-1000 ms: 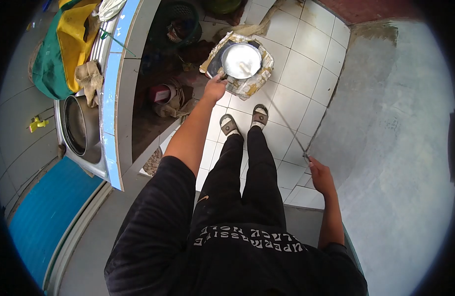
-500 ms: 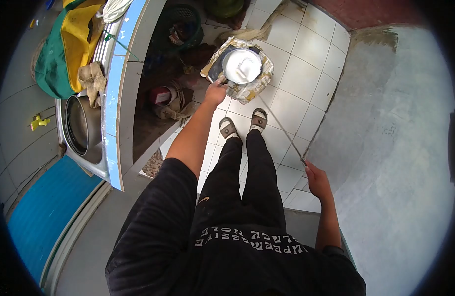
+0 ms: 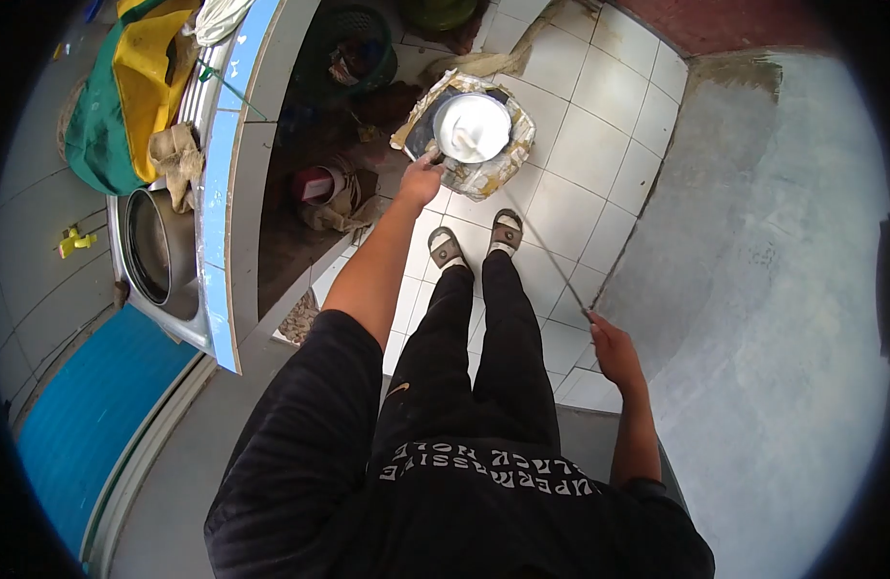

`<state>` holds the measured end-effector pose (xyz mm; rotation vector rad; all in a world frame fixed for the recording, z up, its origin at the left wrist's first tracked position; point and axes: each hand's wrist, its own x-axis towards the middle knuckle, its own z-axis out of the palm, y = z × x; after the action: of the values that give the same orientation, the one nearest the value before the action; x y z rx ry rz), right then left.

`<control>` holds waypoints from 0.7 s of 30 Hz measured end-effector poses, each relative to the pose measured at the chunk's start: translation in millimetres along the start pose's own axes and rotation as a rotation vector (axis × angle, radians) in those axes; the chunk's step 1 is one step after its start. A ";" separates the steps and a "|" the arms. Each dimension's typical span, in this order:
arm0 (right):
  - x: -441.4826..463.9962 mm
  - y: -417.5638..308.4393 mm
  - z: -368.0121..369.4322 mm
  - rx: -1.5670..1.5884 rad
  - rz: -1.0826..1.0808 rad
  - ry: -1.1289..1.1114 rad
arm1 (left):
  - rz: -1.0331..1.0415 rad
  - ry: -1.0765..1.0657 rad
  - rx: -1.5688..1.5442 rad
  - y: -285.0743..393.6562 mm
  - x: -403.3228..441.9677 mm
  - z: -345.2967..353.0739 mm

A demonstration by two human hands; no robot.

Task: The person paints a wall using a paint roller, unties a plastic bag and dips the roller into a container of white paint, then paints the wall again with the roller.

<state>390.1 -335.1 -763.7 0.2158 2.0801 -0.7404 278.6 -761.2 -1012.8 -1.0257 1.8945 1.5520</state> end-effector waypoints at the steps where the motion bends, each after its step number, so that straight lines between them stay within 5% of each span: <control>1: -2.2 8.6 -2.4 -0.020 0.063 0.040 | 0.025 0.004 -0.007 -0.3 -0.8 0.9; 6: 29.3 -9.9 -3.9 0.075 -0.061 0.136 | 0.027 0.004 -0.015 11.4 -11.7 1.8; 12: 31.0 -18.1 18.5 0.057 -0.177 -0.010 | 0.016 -0.034 0.020 -2.0 2.6 1.0; 15: 5.7 -14.8 -3.9 0.038 0.024 -0.058 | 0.045 0.024 -0.002 -10.3 8.0 2.1; 21: 19.6 -8.2 -22.2 0.050 0.012 0.102 | 0.025 -0.026 0.037 5.7 -4.8 0.7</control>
<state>359.8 -331.3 -766.5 0.2992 2.1562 -0.7886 277.0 -758.9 -1005.9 -0.9653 1.9181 1.5312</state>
